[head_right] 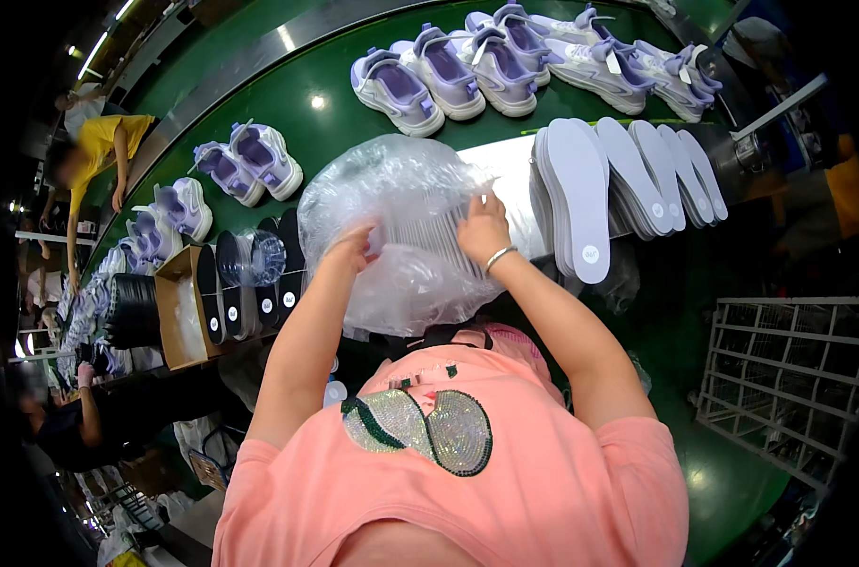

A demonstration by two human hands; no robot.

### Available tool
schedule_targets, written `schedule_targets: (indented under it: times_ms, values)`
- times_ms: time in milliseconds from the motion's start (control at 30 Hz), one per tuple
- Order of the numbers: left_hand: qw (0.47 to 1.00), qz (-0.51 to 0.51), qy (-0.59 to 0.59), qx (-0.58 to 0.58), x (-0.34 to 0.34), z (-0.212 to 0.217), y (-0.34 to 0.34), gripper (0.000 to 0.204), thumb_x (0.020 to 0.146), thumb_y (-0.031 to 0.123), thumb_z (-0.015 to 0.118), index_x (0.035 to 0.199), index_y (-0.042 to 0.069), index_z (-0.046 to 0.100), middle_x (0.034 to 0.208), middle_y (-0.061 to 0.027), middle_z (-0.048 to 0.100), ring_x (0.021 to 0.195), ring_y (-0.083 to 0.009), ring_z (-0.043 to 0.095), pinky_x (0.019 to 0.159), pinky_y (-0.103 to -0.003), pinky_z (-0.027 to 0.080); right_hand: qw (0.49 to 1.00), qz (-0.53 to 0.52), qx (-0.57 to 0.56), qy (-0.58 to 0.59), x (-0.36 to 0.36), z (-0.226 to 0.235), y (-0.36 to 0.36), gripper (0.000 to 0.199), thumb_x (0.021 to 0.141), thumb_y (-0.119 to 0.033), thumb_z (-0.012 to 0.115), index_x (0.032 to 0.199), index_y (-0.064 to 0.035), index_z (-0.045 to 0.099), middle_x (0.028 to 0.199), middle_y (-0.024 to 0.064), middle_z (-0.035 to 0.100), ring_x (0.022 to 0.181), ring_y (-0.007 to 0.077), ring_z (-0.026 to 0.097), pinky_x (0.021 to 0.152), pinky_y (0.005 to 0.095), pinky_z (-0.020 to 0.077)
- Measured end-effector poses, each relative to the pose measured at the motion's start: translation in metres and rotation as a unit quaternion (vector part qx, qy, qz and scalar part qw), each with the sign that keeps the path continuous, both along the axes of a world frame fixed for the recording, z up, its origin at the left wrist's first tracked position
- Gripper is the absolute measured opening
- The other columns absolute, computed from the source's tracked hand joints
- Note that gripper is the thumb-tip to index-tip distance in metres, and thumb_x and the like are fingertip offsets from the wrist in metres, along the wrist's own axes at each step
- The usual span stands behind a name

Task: The person inserts white insoles into purple and white sneakers by hand at a conveyor belt, taking the insoles from a stack on the table and from a plastic bag.

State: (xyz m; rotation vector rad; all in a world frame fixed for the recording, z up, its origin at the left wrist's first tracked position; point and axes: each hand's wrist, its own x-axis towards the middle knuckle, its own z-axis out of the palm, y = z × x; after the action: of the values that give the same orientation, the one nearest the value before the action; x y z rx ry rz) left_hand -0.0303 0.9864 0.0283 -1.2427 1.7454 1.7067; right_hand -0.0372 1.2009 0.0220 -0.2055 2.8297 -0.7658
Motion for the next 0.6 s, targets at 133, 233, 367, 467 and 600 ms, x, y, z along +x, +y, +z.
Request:
schedule_targets:
  times_ms: [133,233,367,467,600]
  values:
    - [0.999,-0.037,-0.016,-0.021,0.003,-0.005,0.001,0.054,0.065,0.038,0.065,0.109,0.011,0.047,0.11,-0.0092,0.044,0.089,-0.0213,0.045,0.063,-0.033,0.041,0.933,-0.072,-0.284,-0.208,-0.024,-0.034,0.009,0.054,0.071,-0.029,0.06,0.109,0.0065,0.043,0.098,0.0158,0.055,0.087,0.0225,0.054,0.076,0.0318,0.0425]
    - [0.999,-0.011,-0.001,0.051,0.004,-0.011,0.008,0.057,0.064,0.039,0.067,0.109,0.011,0.047,0.105,-0.0086,0.048,0.084,-0.0203,0.048,0.06,-0.032,0.042,0.868,-0.073,-0.404,-0.28,-0.022,-0.031,0.004,0.051,0.069,-0.032,0.063,0.103,0.0037,0.05,0.093,0.0097,0.057,0.08,0.0162,0.054,0.072,0.028,0.0433]
    - [0.997,-0.014,0.048,0.054,0.015,-0.019,0.011,0.059,0.067,0.036,0.067,0.113,0.007,0.043,0.105,-0.0109,0.049,0.09,-0.0222,0.05,0.065,-0.033,0.044,0.879,-0.016,-0.398,-0.263,-0.003,-0.02,-0.001,0.048,0.07,-0.032,0.063,0.103,0.0002,0.052,0.094,0.0088,0.057,0.079,0.0156,0.055,0.071,0.028,0.0431]
    - [0.99,0.007,0.105,0.09,0.02,-0.024,0.022,0.056,0.069,0.031,0.067,0.112,0.003,0.044,0.112,-0.0135,0.044,0.092,-0.0241,0.049,0.072,-0.036,0.043,0.903,-0.016,-0.361,-0.232,0.005,-0.038,0.002,0.043,0.072,-0.03,0.06,0.104,-0.0012,0.052,0.092,0.008,0.058,0.078,0.0158,0.056,0.07,0.0283,0.0439]
    - [0.979,0.042,0.148,0.131,0.022,0.015,0.039,0.056,0.07,0.026,0.067,0.113,0.001,0.043,0.109,-0.0129,0.048,0.095,-0.0236,0.05,0.08,-0.035,0.043,0.76,-0.106,-0.582,-0.269,0.01,-0.042,0.004,0.039,0.073,-0.028,0.06,0.102,-0.0035,0.054,0.091,0.0065,0.058,0.079,0.0141,0.056,0.07,0.0274,0.0443]
